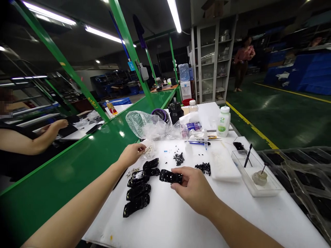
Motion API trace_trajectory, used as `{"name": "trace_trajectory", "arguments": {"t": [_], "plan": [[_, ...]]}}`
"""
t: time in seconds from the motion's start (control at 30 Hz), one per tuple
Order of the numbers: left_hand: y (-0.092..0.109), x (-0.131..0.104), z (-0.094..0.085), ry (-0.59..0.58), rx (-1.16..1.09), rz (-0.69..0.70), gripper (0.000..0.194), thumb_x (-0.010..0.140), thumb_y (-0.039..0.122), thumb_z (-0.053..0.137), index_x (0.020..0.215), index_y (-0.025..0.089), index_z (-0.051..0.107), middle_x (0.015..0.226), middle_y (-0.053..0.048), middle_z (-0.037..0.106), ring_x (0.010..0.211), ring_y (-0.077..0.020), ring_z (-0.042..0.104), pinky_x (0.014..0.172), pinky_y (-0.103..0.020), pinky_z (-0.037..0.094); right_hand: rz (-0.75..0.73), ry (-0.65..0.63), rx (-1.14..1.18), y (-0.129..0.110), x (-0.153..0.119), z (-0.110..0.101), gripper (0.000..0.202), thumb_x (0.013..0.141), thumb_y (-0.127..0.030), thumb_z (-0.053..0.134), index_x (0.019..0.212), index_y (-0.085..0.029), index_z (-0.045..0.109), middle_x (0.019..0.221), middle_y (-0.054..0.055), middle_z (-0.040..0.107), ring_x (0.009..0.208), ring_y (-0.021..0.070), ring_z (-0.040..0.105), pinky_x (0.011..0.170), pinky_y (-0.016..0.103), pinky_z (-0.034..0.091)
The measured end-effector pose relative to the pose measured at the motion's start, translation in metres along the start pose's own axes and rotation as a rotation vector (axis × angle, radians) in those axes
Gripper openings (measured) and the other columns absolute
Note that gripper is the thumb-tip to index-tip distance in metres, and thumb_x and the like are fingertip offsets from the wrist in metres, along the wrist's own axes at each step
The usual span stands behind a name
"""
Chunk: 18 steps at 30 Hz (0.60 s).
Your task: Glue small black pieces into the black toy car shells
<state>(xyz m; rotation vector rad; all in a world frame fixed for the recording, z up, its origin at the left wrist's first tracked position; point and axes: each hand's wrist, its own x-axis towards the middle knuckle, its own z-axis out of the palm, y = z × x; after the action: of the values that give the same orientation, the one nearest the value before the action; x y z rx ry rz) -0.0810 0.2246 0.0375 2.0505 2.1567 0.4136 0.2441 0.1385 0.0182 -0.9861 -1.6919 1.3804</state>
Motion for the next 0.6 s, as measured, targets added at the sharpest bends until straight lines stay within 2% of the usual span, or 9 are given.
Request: {"name": "trace_trajectory", "arguments": {"t": [0.07,0.17,0.27,0.4,0.47,0.6], "plan": [[0.005,-0.005,-0.006,0.035,-0.109,-0.016,0.026,0.091,0.041,0.06,0.098,0.017,0.066,0.101,-0.006,0.068,0.094,-0.0201,0.063,0.089,-0.04,0.049,0.007,-0.006,0.017,0.002,0.001,0.0,0.039,0.079,-0.021,0.069,0.118,-0.022,0.069,0.11,0.005,0.071,0.093,0.0218,0.07,0.091,0.039,0.058],[0.013,-0.026,-0.019,0.07,-0.311,-0.072,0.031,0.083,0.048,0.064,0.09,0.019,0.07,0.088,-0.005,0.07,0.083,-0.0221,0.062,0.078,-0.034,0.046,0.004,0.006,0.003,0.003,0.001,-0.001,0.038,0.079,-0.023,0.07,0.117,-0.023,0.069,0.108,0.004,0.072,0.093,0.0218,0.069,0.089,0.038,0.058],[0.025,-0.062,-0.028,0.05,-0.569,-0.112,0.038,0.08,0.054,0.065,0.091,0.018,0.068,0.078,-0.003,0.065,0.071,-0.0181,0.057,0.069,-0.03,0.045,-0.005,0.023,-0.001,0.0,-0.001,0.0,0.038,0.079,-0.024,0.07,0.116,-0.025,0.069,0.107,0.003,0.071,0.09,0.0216,0.069,0.086,0.038,0.059],[0.049,-0.112,-0.027,-0.005,-0.918,-0.116,0.042,0.081,0.06,0.062,0.09,0.019,0.06,0.082,-0.002,0.061,0.066,-0.0116,0.052,0.066,-0.026,0.047,-0.027,0.03,0.005,-0.005,-0.005,0.005,0.037,0.077,-0.023,0.071,0.114,-0.026,0.071,0.107,0.001,0.071,0.087,0.0204,0.068,0.084,0.037,0.059],[0.062,-0.127,-0.024,-0.022,-1.118,-0.137,0.039,0.079,0.056,0.068,0.086,0.019,0.061,0.078,0.0,0.059,0.063,-0.0084,0.049,0.064,-0.023,0.046,-0.035,0.025,0.009,-0.005,-0.006,0.008,0.037,0.077,-0.022,0.071,0.114,-0.026,0.071,0.109,0.001,0.07,0.086,0.0198,0.068,0.083,0.037,0.059],[0.083,-0.139,-0.022,-0.036,-1.617,-0.229,0.028,0.068,0.034,0.086,0.082,0.017,0.069,0.067,0.002,0.057,0.058,-0.0048,0.046,0.058,-0.017,0.043,-0.043,0.017,0.008,0.0,-0.007,0.01,0.037,0.077,-0.023,0.071,0.114,-0.027,0.071,0.111,0.002,0.069,0.088,0.0199,0.068,0.084,0.037,0.059]]}}
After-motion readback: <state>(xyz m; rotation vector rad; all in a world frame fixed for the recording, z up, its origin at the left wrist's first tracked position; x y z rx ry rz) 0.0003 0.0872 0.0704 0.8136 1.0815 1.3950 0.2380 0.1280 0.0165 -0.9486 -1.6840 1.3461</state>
